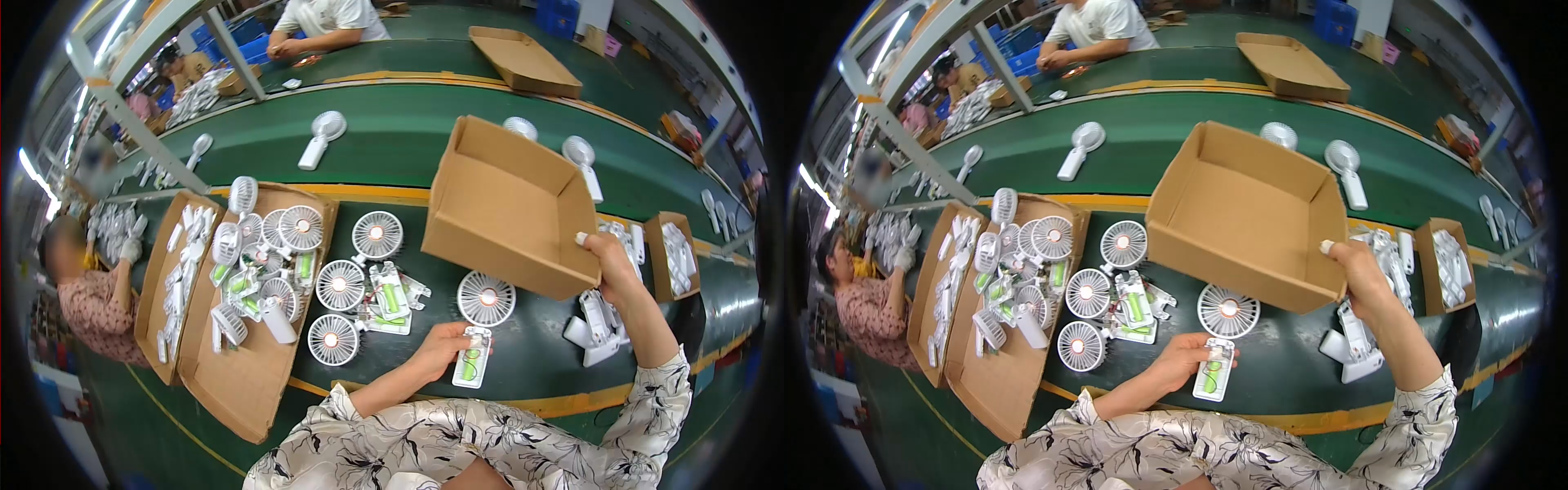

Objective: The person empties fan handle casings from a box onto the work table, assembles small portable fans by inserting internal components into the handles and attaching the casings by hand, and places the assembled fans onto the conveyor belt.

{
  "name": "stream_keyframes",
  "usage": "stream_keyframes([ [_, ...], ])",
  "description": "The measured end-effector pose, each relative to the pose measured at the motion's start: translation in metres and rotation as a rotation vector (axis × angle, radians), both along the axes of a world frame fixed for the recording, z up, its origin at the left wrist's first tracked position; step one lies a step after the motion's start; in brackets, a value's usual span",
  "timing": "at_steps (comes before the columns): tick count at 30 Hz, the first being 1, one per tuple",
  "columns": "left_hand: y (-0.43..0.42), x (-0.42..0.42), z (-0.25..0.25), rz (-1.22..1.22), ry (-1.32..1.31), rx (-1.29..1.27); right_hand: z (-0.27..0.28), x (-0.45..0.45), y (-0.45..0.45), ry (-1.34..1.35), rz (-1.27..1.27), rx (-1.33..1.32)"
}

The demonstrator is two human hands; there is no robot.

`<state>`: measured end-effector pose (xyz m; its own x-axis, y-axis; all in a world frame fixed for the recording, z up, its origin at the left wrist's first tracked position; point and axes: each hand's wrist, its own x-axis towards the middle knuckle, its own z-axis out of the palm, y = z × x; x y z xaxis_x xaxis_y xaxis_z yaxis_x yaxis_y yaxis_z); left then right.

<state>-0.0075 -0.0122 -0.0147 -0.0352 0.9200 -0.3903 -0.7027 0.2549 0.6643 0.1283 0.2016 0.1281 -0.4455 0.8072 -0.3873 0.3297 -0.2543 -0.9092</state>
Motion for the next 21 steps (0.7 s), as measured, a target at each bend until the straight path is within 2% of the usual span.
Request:
stream_keyframes([
  [2,0.001,0.000,-0.006,0.007,-0.027,-0.003,0.001,-0.022,0.000,-0.085,0.134,-0.060],
  [5,0.001,-0.004,-0.013,-0.014,-0.042,-0.005,-0.005,-0.053,-0.008,0.048,0.108,-0.055],
  [10,-0.003,-0.009,-0.016,-0.042,0.010,0.036,-0.011,-0.065,0.000,0.070,0.377,-0.158],
  [12,-0.004,-0.010,-0.019,-0.028,0.045,0.042,-0.018,-0.065,0.003,0.023,0.277,0.175],
  [14,-0.002,-0.011,-0.027,-0.032,0.168,0.034,-0.017,-0.042,0.053,-0.369,0.438,0.751],
  [15,0.000,-0.011,-0.031,-0.034,0.175,0.044,0.011,-0.045,0.044,-0.356,0.478,1.058],
  [16,0.001,-0.011,-0.033,-0.040,0.181,0.055,0.013,-0.036,0.070,-0.303,0.476,1.304],
  [17,0.002,-0.012,-0.030,-0.052,0.173,0.048,0.035,-0.026,0.097,-0.541,0.560,1.310],
  [18,0.004,-0.012,-0.033,-0.063,0.159,0.074,0.062,-0.034,0.099,-0.596,0.590,1.507],
  [19,0.005,-0.011,-0.035,-0.077,0.145,0.100,0.096,-0.047,0.103,-0.753,0.663,1.355],
  [20,0.005,-0.013,-0.032,-0.124,0.102,0.086,0.119,-0.067,0.105,-0.959,0.650,1.440],
  [21,0.005,-0.013,-0.034,-0.139,0.086,0.099,0.131,-0.084,0.127,-0.938,0.811,1.540],
])
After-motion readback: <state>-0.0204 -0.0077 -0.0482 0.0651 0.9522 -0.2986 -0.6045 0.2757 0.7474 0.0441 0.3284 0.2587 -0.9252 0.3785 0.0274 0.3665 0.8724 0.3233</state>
